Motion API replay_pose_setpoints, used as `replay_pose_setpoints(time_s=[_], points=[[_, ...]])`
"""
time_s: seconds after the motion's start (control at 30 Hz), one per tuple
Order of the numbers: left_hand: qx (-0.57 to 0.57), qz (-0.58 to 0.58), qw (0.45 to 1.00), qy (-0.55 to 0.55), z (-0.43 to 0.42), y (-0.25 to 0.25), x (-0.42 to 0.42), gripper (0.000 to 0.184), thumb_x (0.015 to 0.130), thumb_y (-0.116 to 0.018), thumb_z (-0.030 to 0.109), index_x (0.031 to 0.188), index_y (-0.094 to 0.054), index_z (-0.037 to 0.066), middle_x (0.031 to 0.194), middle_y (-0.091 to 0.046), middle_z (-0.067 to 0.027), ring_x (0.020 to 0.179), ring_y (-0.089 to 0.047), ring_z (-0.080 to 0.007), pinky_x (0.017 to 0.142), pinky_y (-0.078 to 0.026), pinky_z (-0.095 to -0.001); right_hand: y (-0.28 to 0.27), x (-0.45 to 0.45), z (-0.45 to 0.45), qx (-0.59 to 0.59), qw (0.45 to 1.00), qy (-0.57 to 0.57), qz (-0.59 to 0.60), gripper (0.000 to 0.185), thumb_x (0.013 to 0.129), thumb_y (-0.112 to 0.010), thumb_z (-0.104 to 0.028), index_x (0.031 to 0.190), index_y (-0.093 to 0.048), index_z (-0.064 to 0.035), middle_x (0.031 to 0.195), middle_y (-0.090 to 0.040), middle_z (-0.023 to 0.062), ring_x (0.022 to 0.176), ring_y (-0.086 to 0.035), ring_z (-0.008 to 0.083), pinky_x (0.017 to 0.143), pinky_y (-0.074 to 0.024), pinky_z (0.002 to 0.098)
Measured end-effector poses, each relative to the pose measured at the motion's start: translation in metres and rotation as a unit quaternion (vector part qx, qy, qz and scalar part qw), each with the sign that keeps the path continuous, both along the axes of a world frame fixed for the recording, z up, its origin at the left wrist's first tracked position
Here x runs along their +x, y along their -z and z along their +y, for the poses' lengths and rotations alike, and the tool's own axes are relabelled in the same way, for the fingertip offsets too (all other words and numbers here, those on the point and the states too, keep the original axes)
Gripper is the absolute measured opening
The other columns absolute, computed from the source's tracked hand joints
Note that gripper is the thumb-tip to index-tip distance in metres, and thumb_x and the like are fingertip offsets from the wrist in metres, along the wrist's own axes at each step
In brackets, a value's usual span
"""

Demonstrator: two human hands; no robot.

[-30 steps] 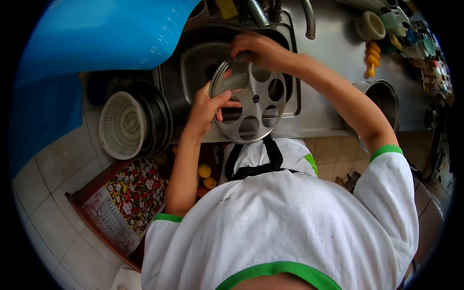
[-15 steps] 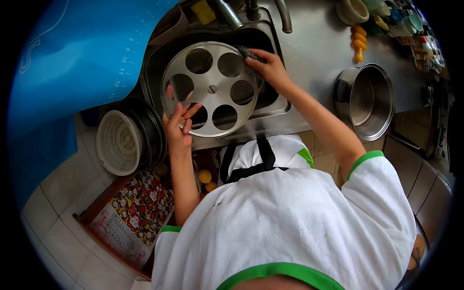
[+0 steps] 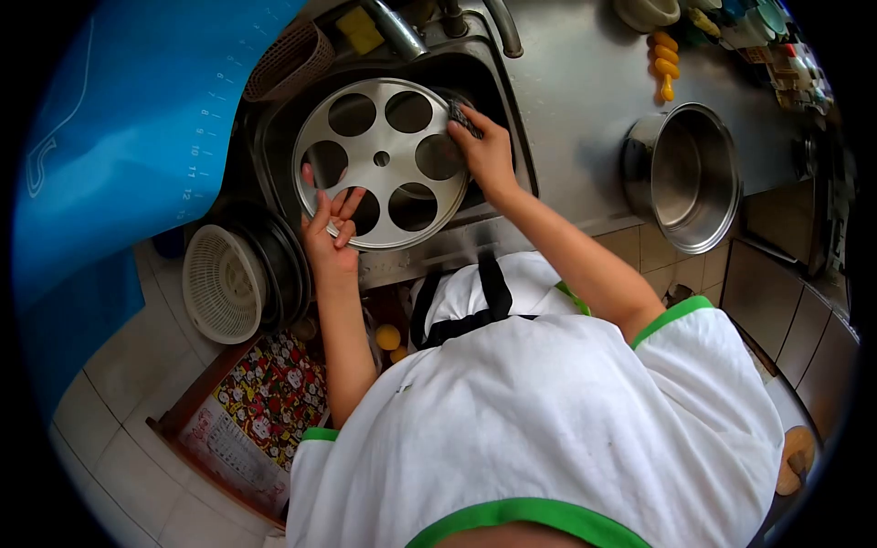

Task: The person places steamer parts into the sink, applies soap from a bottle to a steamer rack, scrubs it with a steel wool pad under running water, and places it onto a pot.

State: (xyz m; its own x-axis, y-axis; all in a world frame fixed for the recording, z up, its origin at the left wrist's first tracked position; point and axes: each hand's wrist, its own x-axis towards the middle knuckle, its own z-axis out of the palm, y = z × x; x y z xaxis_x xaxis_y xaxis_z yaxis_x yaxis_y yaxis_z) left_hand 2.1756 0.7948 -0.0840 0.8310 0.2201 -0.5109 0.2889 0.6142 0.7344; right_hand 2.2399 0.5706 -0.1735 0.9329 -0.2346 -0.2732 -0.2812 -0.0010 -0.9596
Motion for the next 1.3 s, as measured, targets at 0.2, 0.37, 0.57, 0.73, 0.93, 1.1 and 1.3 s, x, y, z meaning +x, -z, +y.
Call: replay_pose_setpoints(time_s=[0.2,0.37,0.57,0.73,0.93,1.1,1.3], points=[[-0.05,0.029,0.998,-0.027,-0.013,0.003,-0.015,0.045,0.098,-0.046,0.021,0.141,-0.034,0.024,0.121,-0.054,-0.0246,0.113,-0.057,-0.0264,0.039,-0.031,-0.0156,-0.008,0.001,-0.004,-0.087,0.994,-0.062,-0.032,0.036,0.079,-0.069,-0.019,0.111,-0.064,-0.0029,0.107,-0.064,0.0192,0.097,-0.063,0.0278,0.083,-0.0472,0.0324],[-0.075,-0.007,0.997,-0.018,-0.004,0.013,-0.003,0.043,0.099,-0.044,0.022,0.14,-0.034,0.025,0.125,-0.051,-0.0252,0.117,-0.054,-0.0267,0.04,-0.032,-0.0151,0.002,0.046,-0.001,0.154,0.984,-0.07,0.054,0.035,0.082,-0.067,-0.013,0.112,-0.062,0.0029,0.092,-0.069,0.0118,0.079,-0.062,0.0125,0.072,-0.048,0.0269],[-0.078,-0.014,0.993,-0.083,-0.031,0.019,0.006,0.042,0.1,-0.04,0.024,0.141,-0.033,0.025,0.135,-0.044,-0.0223,0.126,-0.045,-0.0276,0.044,-0.035,-0.0134,0.014,-0.042,0.057,0.15,0.975,0.138,0.085,0.041,0.082,-0.067,-0.013,0.119,-0.058,0.0023,0.113,-0.063,0.0203,0.105,-0.061,0.0219,0.088,-0.0452,0.0286],[-0.127,-0.008,0.99,-0.056,-0.03,0.014,-0.01,0.04,0.101,-0.038,0.023,0.14,-0.035,0.024,0.137,-0.042,-0.0226,0.129,-0.042,-0.0289,0.044,-0.037,-0.0128,0.01,0.036,0.008,0.229,0.97,-0.019,0.077,0.041,0.086,-0.065,-0.011,0.122,-0.055,0.0059,0.096,-0.067,0.0078,0.081,-0.059,0.0105,0.071,-0.0486,0.0243],[-0.118,-0.052,0.986,-0.104,-0.026,0.026,0.004,0.04,0.1,-0.039,0.023,0.14,-0.035,0.025,0.134,-0.045,-0.0203,0.129,-0.041,-0.0293,0.045,-0.039,-0.0123,0.011,-0.04,0.058,0.022,0.993,0.107,0.046,0.039,0.081,-0.066,-0.013,0.116,-0.06,0.0019,0.102,-0.067,0.0194,0.09,-0.065,0.0212,0.082,-0.048,0.0309],[-0.085,-0.038,0.992,-0.088,-0.03,0.009,-0.009,0.041,0.1,-0.039,0.024,0.141,-0.034,0.023,0.131,-0.048,-0.0204,0.129,-0.042,-0.0287,0.045,-0.037,-0.0125,0.003,-0.026,0.028,-0.08,0.997,0.002,0.002,0.036,0.08,-0.066,-0.01,0.115,-0.062,-0.0027,0.107,-0.064,0.0172,0.096,-0.063,0.0294,0.08,-0.0492,0.0341],[-0.091,-0.028,0.995,-0.018,-0.035,-0.008,-0.013,0.043,0.1,-0.039,0.025,0.143,-0.032,0.023,0.134,-0.043,-0.023,0.128,-0.044,-0.0256,0.044,-0.032,-0.013,-0.011,0.039,-0.027,-0.22,0.913,-0.244,-0.242,0.035,0.079,-0.06,-0.003,0.113,-0.062,-0.0106,0.115,-0.058,0.0104,0.097,-0.059,0.032,0.08,-0.0501,0.0376]])
